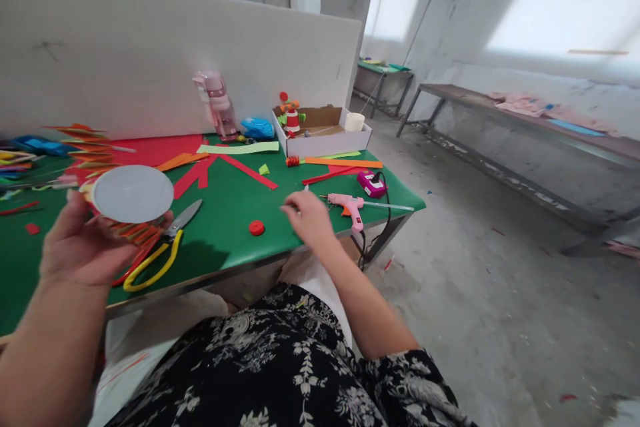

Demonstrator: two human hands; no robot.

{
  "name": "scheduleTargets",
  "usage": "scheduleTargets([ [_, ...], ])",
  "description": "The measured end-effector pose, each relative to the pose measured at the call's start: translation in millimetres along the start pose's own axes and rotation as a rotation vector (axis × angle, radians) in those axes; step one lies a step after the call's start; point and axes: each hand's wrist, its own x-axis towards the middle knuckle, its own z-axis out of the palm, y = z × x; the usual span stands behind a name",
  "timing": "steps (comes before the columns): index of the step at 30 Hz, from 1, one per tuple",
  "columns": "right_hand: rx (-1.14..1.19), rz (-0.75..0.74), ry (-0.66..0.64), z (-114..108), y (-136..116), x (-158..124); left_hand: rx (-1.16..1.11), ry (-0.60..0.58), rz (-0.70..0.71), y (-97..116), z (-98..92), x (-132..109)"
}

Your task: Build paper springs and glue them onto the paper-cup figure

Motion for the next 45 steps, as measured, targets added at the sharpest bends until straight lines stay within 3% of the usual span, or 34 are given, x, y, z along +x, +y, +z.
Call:
scheduleTargets([
  [3, 0.039, -0.198, -0.306, 29, -37, 5, -0.008, 0.016, -0.013, -1, -1.0, 2],
  [5, -0.076, -0.178, -0.430, 40, -49, 7, 0.004, 0.042, -0.010, 0, -2.7, 2],
  [7, -0.112, -0.136, -0.471, 44, -54, 11, -0.005, 0.066, -0.015, 2, -5.2, 2],
  [9, 0.077, -0.118, -0.402, 41, -60, 16, -0.024, 0.068, -0.041, 3, -8.4, 2],
  [13, 0.881, -0.083, -0.162, 29, -88, 22, -0.013, 0.038, -0.056, -1, -13.8, 0],
  [16, 1.121, -0.101, -0.067, 22, -114, 18, -0.011, 0.035, -0.049, -5, -13.7, -1],
  [20, 1.016, -0.141, 0.041, 22, -132, 12, -0.015, 0.042, -0.059, -6, -8.5, -3],
  [24, 0.921, -0.151, 0.119, 27, -130, 10, 0.022, 0.028, -0.053, -5, -3.0, -6],
  [37, 0.864, -0.164, 0.092, 26, -123, 12, 0.079, 0.093, -0.057, -10, 5.4, -8],
  [45, 0.742, -0.182, 0.153, 28, -122, 13, 0.087, 0.120, -0.040, -8, 10.1, -10],
])
